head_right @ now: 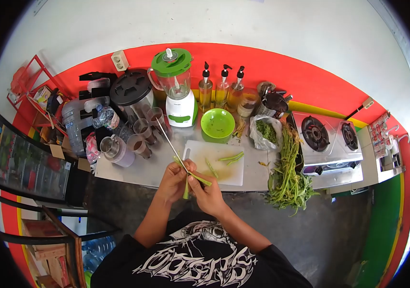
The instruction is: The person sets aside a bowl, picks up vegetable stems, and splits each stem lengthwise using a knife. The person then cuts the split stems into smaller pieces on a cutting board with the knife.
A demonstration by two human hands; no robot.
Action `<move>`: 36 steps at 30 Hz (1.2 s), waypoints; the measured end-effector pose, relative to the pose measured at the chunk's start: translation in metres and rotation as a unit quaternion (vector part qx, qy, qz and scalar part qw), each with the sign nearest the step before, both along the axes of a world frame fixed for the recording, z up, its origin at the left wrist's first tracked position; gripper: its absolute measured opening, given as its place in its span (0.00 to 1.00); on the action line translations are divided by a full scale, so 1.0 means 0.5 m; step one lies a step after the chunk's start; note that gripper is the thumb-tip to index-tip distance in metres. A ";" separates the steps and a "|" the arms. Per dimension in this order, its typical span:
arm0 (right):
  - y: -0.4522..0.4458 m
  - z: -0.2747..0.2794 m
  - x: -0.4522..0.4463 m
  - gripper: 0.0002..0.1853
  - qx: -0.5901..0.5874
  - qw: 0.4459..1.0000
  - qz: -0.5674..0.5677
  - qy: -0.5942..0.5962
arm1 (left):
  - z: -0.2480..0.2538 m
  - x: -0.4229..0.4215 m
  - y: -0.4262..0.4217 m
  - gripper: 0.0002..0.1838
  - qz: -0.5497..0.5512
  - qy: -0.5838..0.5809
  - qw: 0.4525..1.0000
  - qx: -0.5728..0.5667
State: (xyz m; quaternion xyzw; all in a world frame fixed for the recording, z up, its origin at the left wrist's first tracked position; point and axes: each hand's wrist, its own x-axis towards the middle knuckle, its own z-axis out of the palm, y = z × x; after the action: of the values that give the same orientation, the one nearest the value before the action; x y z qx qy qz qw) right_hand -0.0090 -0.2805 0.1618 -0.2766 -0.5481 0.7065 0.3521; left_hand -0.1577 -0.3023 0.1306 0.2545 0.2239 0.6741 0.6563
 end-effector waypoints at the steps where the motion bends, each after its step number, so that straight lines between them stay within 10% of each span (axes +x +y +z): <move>1: -0.002 0.004 -0.002 0.17 -0.003 1.000 -0.002 0.001 | -0.002 -0.004 0.002 0.10 -0.005 -0.014 1.000 0.009; 25: 0.062 -0.048 0.019 0.19 -0.017 0.987 0.061 -0.151 | -0.049 -0.031 0.076 0.09 -0.045 0.015 0.998 -0.034; 36: 0.091 -0.158 0.159 0.20 -0.131 0.963 0.067 -0.224 | -0.143 -0.096 0.203 0.07 0.110 -0.057 0.981 -0.146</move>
State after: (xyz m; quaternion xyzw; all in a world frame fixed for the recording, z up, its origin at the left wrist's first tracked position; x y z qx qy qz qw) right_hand 0.0705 -0.2350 0.0827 -0.4341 -0.5331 0.7140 0.1328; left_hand -0.2058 -0.2006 0.0589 0.0908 0.3087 0.7157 0.6199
